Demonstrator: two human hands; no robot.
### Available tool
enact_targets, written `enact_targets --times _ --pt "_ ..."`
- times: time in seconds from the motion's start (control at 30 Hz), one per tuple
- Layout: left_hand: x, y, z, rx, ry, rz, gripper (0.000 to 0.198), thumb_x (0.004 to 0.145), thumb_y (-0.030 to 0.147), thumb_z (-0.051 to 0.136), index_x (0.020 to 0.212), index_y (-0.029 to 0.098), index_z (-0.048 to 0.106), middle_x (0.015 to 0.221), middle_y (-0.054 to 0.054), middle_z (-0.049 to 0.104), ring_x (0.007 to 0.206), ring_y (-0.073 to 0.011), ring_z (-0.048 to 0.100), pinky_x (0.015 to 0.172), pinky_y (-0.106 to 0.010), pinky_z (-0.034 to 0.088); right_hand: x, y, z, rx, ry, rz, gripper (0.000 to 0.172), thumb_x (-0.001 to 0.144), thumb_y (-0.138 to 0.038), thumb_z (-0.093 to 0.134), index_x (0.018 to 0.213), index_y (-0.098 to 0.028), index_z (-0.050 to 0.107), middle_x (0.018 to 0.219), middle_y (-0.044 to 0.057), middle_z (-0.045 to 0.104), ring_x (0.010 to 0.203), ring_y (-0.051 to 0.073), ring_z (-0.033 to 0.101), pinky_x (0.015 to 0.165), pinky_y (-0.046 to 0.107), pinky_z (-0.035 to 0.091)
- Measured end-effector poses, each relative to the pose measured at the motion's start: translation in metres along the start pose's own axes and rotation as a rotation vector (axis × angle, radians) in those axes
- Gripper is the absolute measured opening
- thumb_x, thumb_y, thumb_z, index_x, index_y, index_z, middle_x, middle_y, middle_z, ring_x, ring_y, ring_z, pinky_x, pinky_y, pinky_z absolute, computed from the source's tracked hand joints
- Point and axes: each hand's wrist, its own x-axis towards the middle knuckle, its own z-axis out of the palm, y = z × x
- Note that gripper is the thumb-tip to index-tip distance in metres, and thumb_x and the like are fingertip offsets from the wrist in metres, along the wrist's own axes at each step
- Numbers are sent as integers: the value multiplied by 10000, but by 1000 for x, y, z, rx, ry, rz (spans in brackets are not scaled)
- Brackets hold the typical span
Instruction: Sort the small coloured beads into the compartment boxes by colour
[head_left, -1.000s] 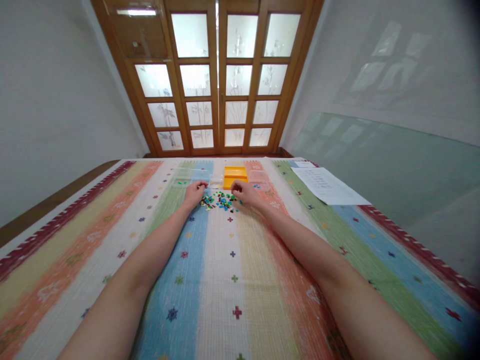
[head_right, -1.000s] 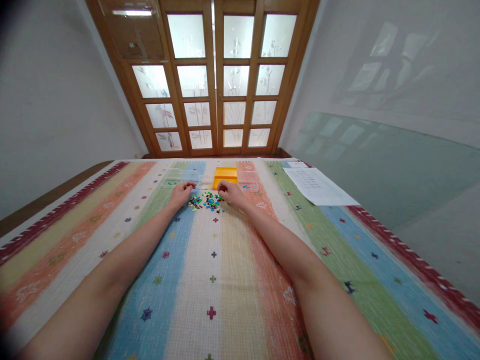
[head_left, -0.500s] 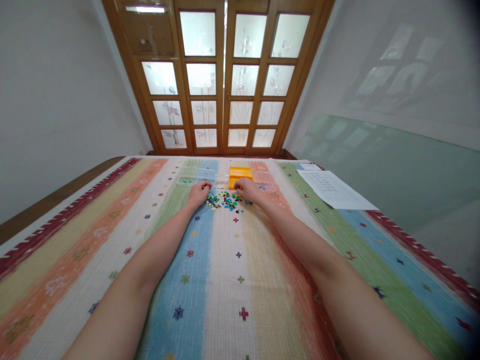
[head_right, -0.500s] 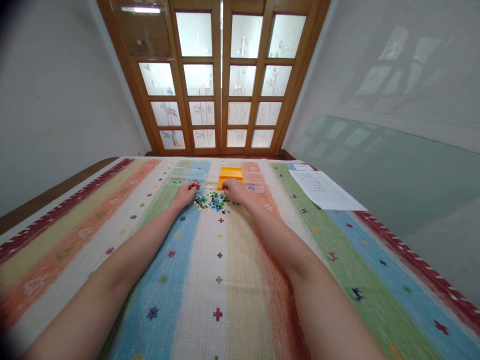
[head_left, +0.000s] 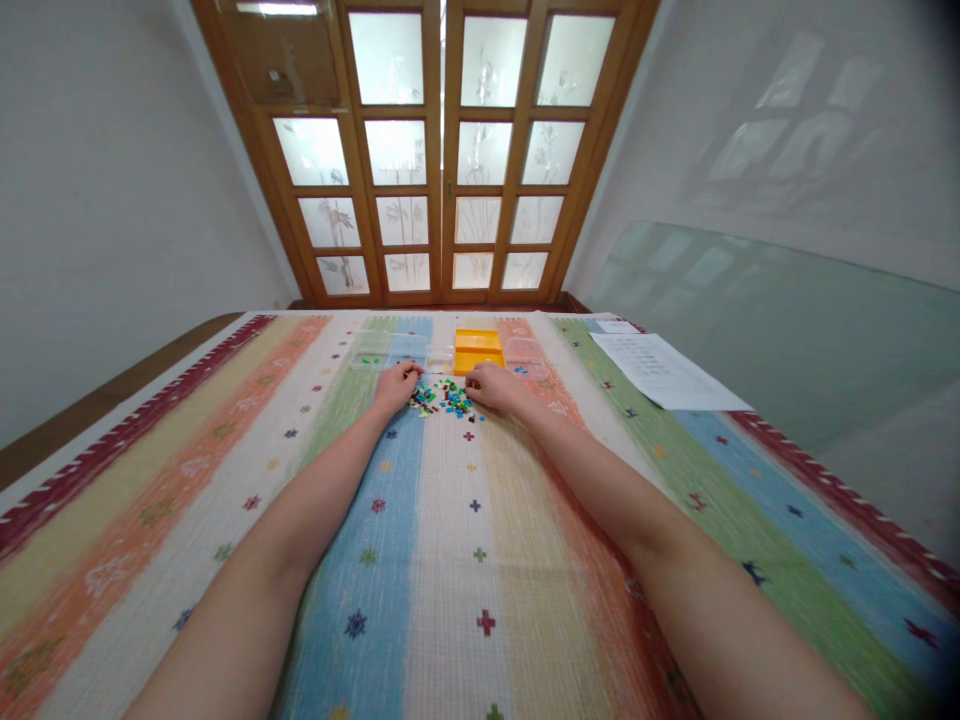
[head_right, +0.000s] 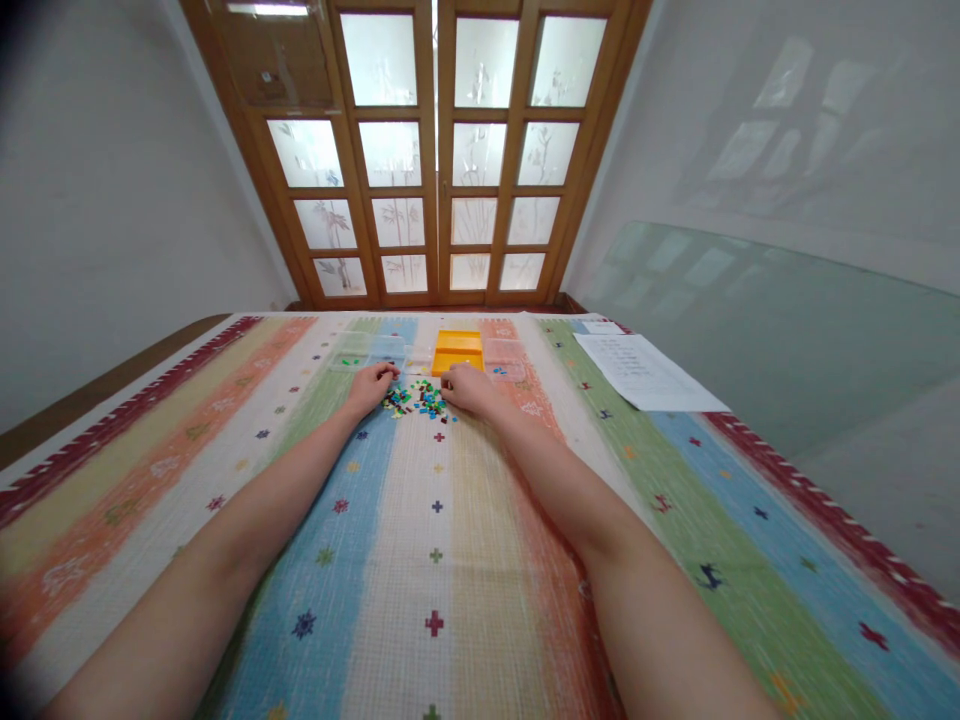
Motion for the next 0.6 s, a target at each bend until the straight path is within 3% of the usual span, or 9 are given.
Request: enact_targets --times 0.6 --pt "-2 3 -1 44 -17 2 292 950 203 529 1028 239 809 1019 -24 816 962 -210 732 898 -293 552 7 -8 6 -31 24 82 219 898 -184 651 997 -176 846 1038 175 799 960 299 707 804 332 461"
